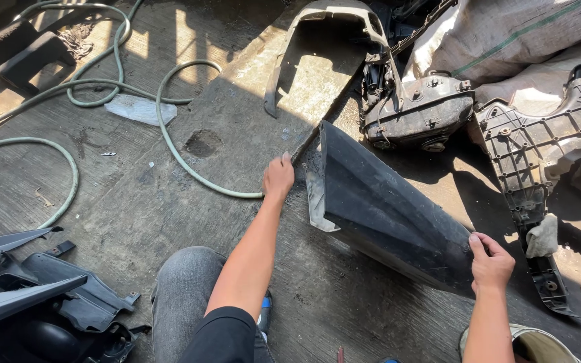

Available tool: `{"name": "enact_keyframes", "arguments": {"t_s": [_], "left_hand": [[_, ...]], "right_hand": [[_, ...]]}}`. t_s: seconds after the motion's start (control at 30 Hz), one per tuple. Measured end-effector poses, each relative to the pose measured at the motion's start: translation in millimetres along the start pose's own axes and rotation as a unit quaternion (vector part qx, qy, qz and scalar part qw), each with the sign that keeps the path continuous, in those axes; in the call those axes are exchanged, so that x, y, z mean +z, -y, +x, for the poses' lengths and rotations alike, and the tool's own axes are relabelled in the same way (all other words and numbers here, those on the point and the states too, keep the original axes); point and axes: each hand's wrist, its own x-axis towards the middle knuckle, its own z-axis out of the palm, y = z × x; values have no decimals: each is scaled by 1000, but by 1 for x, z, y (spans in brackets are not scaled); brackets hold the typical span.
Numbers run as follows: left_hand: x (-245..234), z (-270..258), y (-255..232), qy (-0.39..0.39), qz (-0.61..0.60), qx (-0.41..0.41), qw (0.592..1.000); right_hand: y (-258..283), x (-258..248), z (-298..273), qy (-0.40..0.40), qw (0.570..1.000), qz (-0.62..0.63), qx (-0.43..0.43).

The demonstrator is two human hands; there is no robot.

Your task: Cleaning motorcycle plastic body parts using a brush and water from a hose

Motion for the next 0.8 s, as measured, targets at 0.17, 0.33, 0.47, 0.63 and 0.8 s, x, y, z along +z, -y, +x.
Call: {"name": "enact_keyframes", "arguments": {"t_s": [0.17, 0.33, 0.47, 0.63, 0.8], "left_hand": [[-27, -37, -104, -104, -27, 414, 904], [12, -41, -125, 15, 255, 603, 756], [9, -25, -112, 259, 335, 441, 791], [31, 10, -87, 272, 338, 371, 821], [31, 9, -100, 341, 318, 377, 800]], "right_hand": [[-13, 13, 3, -35, 997, -43, -57], [-22, 23, 6, -66, 983, -107, -135], [5, 61, -10, -194, 882, -313, -295], [113, 197, -103, -131, 849, -267, -437], [89, 286, -158, 37, 823, -347, -447]]}}
